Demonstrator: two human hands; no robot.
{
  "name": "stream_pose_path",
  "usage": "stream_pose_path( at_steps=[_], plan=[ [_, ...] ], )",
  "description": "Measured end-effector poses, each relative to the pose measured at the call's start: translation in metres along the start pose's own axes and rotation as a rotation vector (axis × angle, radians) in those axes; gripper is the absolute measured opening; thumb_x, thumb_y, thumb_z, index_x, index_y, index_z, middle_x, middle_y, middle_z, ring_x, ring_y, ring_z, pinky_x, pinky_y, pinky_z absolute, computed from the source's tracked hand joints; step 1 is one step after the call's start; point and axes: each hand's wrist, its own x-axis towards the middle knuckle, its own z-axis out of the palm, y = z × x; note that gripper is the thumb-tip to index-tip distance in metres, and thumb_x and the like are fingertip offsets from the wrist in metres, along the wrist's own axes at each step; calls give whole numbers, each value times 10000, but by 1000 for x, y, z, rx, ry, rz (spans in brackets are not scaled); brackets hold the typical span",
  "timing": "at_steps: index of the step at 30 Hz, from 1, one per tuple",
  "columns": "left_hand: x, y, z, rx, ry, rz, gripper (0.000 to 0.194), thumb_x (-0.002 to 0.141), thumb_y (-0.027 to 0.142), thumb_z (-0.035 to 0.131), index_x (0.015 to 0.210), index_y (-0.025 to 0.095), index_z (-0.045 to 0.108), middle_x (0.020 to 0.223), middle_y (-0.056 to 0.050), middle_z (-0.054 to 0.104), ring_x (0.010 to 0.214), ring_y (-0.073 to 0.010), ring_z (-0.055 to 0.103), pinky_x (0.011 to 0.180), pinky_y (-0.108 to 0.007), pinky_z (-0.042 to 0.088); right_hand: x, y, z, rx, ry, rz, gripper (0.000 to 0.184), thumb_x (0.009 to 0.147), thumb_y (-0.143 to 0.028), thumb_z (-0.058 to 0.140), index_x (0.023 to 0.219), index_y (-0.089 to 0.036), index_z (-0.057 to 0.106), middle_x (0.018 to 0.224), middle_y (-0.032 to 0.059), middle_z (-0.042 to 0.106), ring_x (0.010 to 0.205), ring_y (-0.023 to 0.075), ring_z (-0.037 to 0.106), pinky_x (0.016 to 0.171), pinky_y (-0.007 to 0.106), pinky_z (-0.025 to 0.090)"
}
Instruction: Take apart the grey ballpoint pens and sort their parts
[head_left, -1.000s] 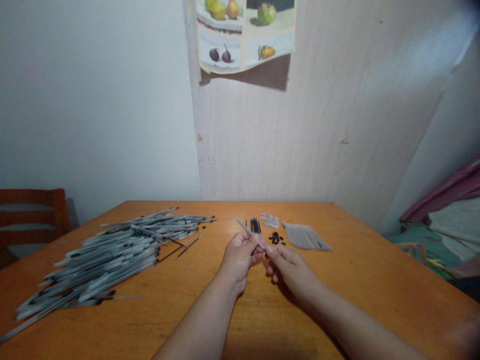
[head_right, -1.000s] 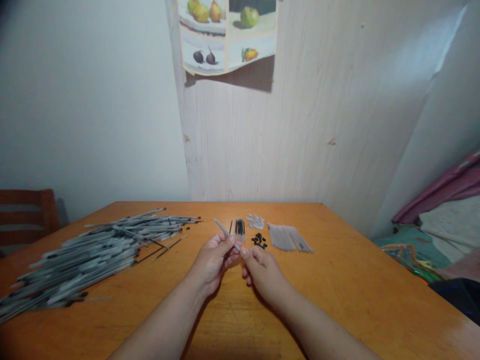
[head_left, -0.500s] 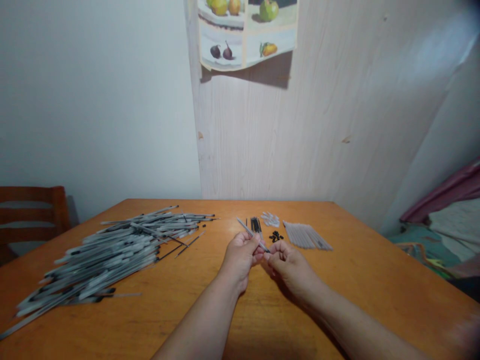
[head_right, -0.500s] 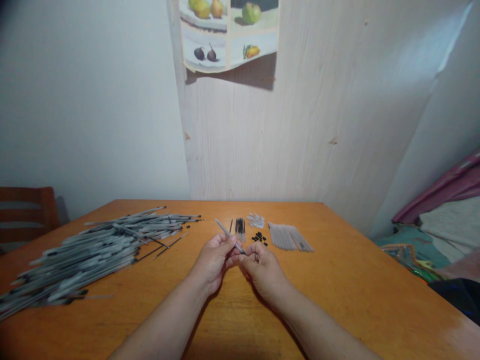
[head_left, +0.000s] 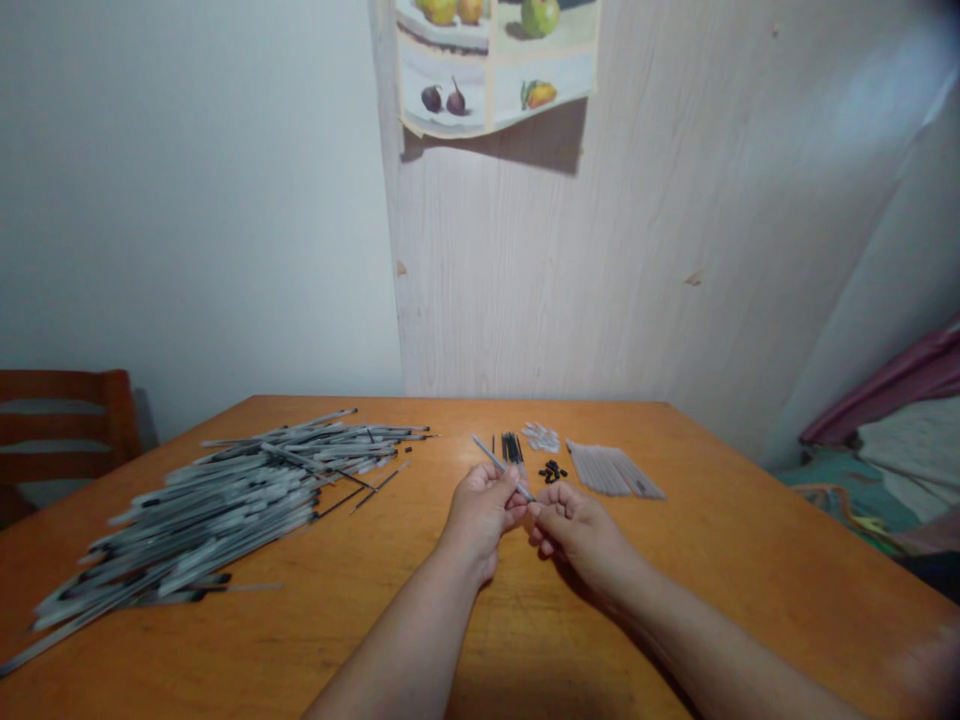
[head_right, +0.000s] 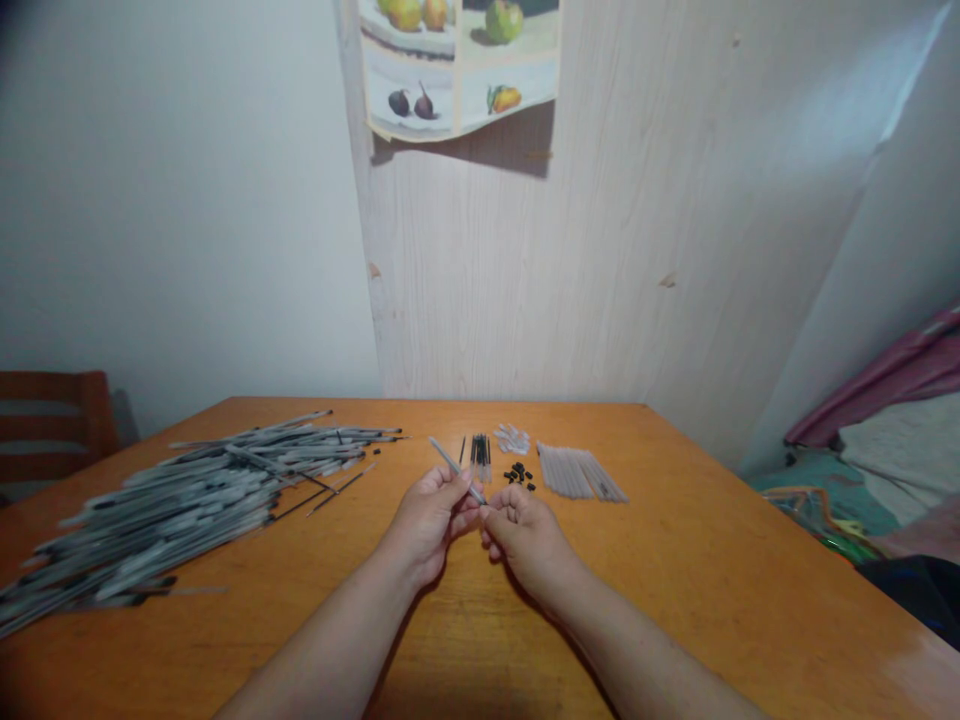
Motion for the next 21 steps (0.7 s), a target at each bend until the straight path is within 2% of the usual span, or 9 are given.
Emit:
stream_pose_path(
  at_steps=[4, 10, 18, 21],
  plan=[
    [3, -1, 0, -16, 17, -16, 198, 863, 291, 719, 870, 159, 572, 756, -30, 623, 618, -83, 567, 607, -194, 530, 0, 1, 2, 51, -21, -20, 376, 796, -466, 762, 833, -224, 477, 574, -74, 560, 486, 84, 468, 485, 223, 308],
    [4, -2, -2, -23, 29, 1, 198, 875, 294, 707, 875, 159, 561, 770, -40, 633, 646, -88, 576, 662, -220, 553, -2, 0, -2, -86, -29, 48, 431, 920, -612, 532, 863, -187, 563, 674, 20, 679, 480, 97, 530, 454, 227, 288],
    [3, -2, -2, -2, 36, -12, 173, 888, 279, 682, 861, 161, 559, 753, -27, 618, 632, -75, 556, 630, -187, 528, 3, 4, -1, -8, 4, 3, 363, 807, -514, 720, 833, -210, 524, 631, -27, 640, 497, 97, 517, 517, 242, 382],
    [3, -2, -2, -12, 32, -11, 177, 883, 281, 688, 865, 163, 558, 749, -22, 617, 630, -75, 561, 637, -192, 534, 2, 6, -1, -23, -14, 8, 376, 838, -549, 689, 836, -212, 522, 637, -25, 644, 495, 97, 519, 503, 234, 362]
  ],
)
